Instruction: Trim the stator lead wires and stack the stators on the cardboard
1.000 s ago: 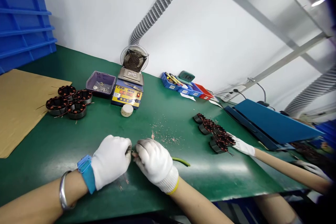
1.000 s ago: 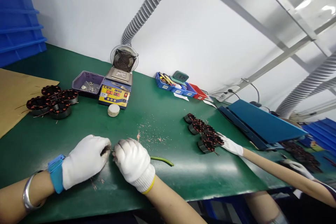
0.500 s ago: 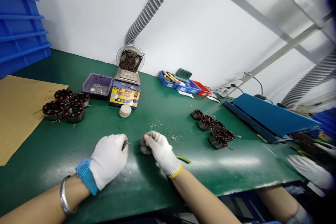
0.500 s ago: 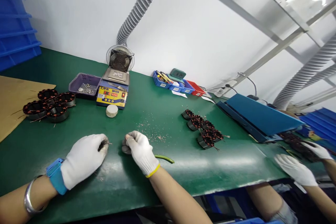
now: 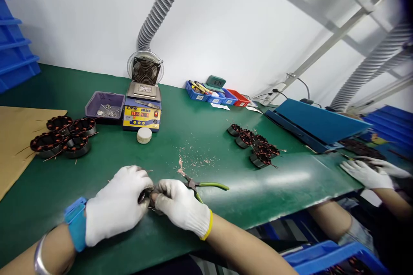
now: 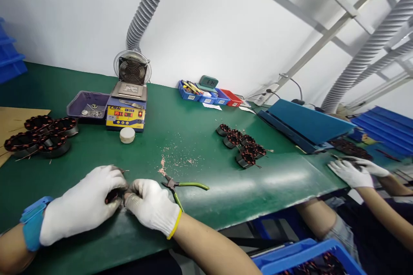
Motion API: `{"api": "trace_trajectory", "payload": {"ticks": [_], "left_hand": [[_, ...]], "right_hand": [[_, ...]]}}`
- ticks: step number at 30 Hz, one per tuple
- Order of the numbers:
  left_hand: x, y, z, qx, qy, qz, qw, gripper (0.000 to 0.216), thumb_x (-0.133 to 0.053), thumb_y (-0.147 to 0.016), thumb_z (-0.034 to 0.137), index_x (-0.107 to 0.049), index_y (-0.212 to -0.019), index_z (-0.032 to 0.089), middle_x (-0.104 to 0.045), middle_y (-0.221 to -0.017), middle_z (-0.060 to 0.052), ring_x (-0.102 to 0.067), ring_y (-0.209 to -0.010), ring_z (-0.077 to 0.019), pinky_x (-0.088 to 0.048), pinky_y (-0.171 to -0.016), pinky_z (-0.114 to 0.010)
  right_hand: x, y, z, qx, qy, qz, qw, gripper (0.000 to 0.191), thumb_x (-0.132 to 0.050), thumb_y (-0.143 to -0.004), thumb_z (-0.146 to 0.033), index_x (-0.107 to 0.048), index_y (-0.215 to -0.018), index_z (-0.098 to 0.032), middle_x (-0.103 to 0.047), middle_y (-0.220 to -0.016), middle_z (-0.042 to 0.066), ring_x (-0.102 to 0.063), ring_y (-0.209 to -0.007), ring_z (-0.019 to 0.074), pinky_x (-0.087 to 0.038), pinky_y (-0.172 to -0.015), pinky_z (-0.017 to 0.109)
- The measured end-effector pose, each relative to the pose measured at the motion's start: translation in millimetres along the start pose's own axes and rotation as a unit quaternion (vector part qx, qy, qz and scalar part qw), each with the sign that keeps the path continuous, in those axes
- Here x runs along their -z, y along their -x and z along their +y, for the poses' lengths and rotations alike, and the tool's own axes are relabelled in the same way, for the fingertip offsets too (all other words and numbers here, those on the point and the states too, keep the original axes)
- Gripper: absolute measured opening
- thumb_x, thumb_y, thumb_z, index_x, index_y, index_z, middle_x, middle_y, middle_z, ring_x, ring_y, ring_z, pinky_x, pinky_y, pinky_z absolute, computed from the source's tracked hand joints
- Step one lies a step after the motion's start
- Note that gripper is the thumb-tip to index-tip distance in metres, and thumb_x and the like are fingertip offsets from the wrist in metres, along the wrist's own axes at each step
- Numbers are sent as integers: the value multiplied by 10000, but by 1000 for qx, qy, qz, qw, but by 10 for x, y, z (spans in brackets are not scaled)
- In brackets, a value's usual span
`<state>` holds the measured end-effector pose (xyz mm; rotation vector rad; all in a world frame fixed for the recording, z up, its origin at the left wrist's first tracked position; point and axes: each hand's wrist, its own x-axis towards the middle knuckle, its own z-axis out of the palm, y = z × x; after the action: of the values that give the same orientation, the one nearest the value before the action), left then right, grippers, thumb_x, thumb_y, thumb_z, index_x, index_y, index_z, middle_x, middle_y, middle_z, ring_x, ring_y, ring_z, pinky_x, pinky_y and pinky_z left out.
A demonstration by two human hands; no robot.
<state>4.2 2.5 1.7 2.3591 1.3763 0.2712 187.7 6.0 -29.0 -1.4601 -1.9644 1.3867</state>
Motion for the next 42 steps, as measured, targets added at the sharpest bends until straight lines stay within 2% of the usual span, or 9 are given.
{"api": "trace_trajectory", "payload": {"ticks": [8,13,18,22,25,33,36,39,42], "left_hand": [[-101,-67,-7,55,-11,-3,998,166,-481,-856,144,-585,-736,193,-594,-818,-23,-513,-788,-196,-368,-739,-336],[-100,-65,8,67,-1,10,998,163,-473,-867,153,-573,-744,194,-584,-810,-19,-503,-791,-197,-348,-738,-338],[-96,-62,11,61,4,17,998,167,-469,-876,178,-572,-746,198,-582,-807,-17,-498,-800,-202,-341,-733,-339],[-119,-68,-3,56,8,25,998,165,-467,-878,179,-582,-761,199,-586,-816,-21,-495,-810,-204,-342,-750,-343],[-161,-73,-15,48,1,42,998,166,-475,-876,188,-585,-752,198,-587,-803,-23,-491,-801,-206,-343,-753,-346],[-220,-59,-19,42,-7,84,996,150,-489,-847,166,-578,-728,190,-589,-753,-20,-498,-766,-208,-348,-744,-350],[-215,-66,-15,42,0,83,996,151,-486,-846,166,-580,-731,191,-590,-755,-18,-501,-766,-208,-350,-741,-350],[-212,-77,-13,40,2,81,996,149,-484,-842,164,-580,-731,191,-592,-765,-20,-501,-770,-207,-353,-745,-350],[-216,-79,-15,40,-10,85,996,171,-465,-842,161,-566,-707,188,-585,-747,-24,-495,-747,-204,-352,-729,-351]], "right_hand": [[-85,-38,162,-39,-216,-13,976,133,-589,-806,-290,-591,-807,-157,-591,-621,0,-549,-547,137,-458,-546,236],[-30,3,130,-9,-107,28,994,109,-612,-785,-221,-664,-870,-177,-663,-757,8,-615,-695,161,-469,-618,245],[-26,-69,115,51,-138,72,987,208,-582,-812,-162,-652,-1007,-177,-678,-877,11,-635,-780,162,-495,-683,246],[-30,-68,56,124,-56,123,983,224,-560,-801,-85,-675,-968,-180,-677,-930,10,-637,-862,163,-498,-782,254],[-36,-47,48,119,-26,141,983,191,-577,-807,-94,-693,-933,-178,-683,-925,14,-641,-868,168,-499,-784,255],[-132,49,89,68,-136,95,984,211,-564,-804,-104,-697,-958,-163,-708,-914,21,-668,-841,178,-527,-747,249],[-110,95,132,120,-25,132,984,242,-586,-804,-136,-677,-1022,-185,-692,-957,27,-656,-847,189,-531,-752,276],[-29,56,163,283,234,223,903,283,-584,-819,-150,-633,-1095,-181,-654,-1063,80,-614,-905,236,-512,-813,360],[60,-42,136,378,412,205,804,195,-513,-871,-103,-632,-1017,-155,-652,-1007,105,-592,-853,239,-453,-924,438]]}}
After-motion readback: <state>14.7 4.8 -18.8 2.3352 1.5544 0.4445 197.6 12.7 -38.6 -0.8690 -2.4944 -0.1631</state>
